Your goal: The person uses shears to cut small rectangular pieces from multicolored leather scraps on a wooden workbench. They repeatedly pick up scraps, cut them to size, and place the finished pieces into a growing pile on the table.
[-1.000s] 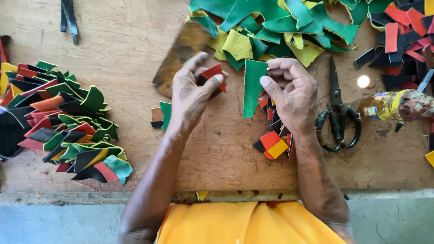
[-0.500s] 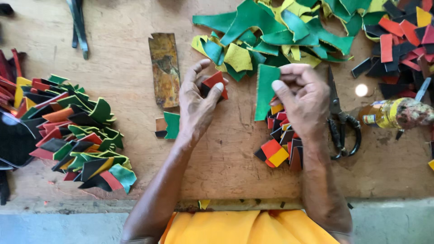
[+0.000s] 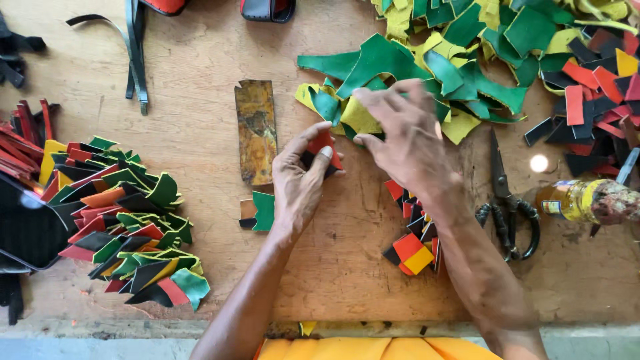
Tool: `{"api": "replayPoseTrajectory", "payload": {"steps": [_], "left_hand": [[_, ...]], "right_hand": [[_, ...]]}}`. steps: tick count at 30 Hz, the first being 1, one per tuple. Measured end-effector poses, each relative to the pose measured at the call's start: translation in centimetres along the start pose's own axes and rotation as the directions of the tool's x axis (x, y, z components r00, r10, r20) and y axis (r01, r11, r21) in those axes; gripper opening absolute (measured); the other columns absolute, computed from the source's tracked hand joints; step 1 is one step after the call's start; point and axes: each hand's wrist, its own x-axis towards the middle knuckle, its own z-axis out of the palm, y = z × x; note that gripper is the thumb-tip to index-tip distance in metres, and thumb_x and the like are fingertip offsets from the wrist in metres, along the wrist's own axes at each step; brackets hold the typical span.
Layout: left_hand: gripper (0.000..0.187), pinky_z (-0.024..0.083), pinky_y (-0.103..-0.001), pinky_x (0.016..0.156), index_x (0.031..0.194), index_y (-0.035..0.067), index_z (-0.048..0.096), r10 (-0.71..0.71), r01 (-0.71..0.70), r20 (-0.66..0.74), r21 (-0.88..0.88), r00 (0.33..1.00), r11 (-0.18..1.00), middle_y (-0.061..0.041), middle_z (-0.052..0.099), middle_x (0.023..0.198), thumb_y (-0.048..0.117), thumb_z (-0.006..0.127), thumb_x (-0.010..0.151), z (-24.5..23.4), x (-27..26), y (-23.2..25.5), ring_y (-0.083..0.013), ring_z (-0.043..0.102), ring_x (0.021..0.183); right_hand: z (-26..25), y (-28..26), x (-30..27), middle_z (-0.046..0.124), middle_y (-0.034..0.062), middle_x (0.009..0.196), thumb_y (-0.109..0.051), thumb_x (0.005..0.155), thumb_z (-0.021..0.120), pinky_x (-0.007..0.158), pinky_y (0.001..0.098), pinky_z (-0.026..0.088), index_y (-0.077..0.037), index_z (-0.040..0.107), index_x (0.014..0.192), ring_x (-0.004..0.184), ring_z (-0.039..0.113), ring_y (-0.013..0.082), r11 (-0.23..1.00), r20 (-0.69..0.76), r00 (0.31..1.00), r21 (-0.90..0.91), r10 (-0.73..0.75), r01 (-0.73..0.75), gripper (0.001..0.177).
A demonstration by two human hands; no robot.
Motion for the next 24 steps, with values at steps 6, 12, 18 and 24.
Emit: {"api": "replayPoseTrajectory", "payload": {"steps": [6,12,18,24], "left_hand": [[0.022,0.066,-0.029,0.076,0.119,0.002,0.074,0.094,-0.097,0.037,0.093,0.995,0.991,-0.010,0.065,0.127,-0.001,0.062,0.101,-0.2,-0.1,0.6,-0.0162,0.075,0.094],[0.039,0.055,-0.026,0.094,0.127,-0.001,0.070,0.227,-0.255,0.121,0.317,0.966,0.914,-0.010,0.062,0.131,0.012,0.082,0.093,0.6,-1.0,1.9,-0.0147,0.063,0.110],[0.034,0.061,-0.025,0.089,0.126,0.000,0.070,0.143,-0.189,0.265,0.158,0.954,0.969,-0.008,0.061,0.133,0.013,0.076,0.096,0.5,-0.8,2.5,-0.0130,0.067,0.106],[0.026,0.063,-0.025,0.078,0.126,0.002,0.069,-0.002,-0.023,0.603,0.034,0.798,0.999,-0.006,0.065,0.126,0.003,0.061,0.102,0.9,-2.3,2.8,-0.0112,0.069,0.102]], "right_hand": [[-0.2,1.0,0.8,0.071,0.0105,0.124,-0.019,0.084,0.087,0.103,0.0434,0.049,-0.008,0.065,0.131,0.112,0.064,0.0281,0.999,-0.008,1.000,0.046,0.003,-0.003,0.053],[-2.5,-1.8,0.3,0.070,0.0176,0.111,-0.017,0.074,0.082,0.095,0.0453,0.051,0.000,0.065,0.121,0.103,0.064,0.0327,0.979,-0.069,0.982,0.087,-0.177,0.183,0.052],[-3.4,-2.6,-0.1,0.072,0.0137,0.096,-0.013,0.099,0.068,0.085,0.0439,0.054,-0.001,0.067,0.113,0.087,0.067,0.0272,0.967,-0.068,0.978,0.150,-0.197,0.205,0.018],[-2.7,-0.3,0.0,0.072,0.0038,0.080,-0.020,0.100,0.073,0.054,0.0277,0.055,-0.004,0.058,0.106,0.068,0.071,0.0104,0.832,0.133,0.955,0.469,0.264,-0.296,0.022]]}}
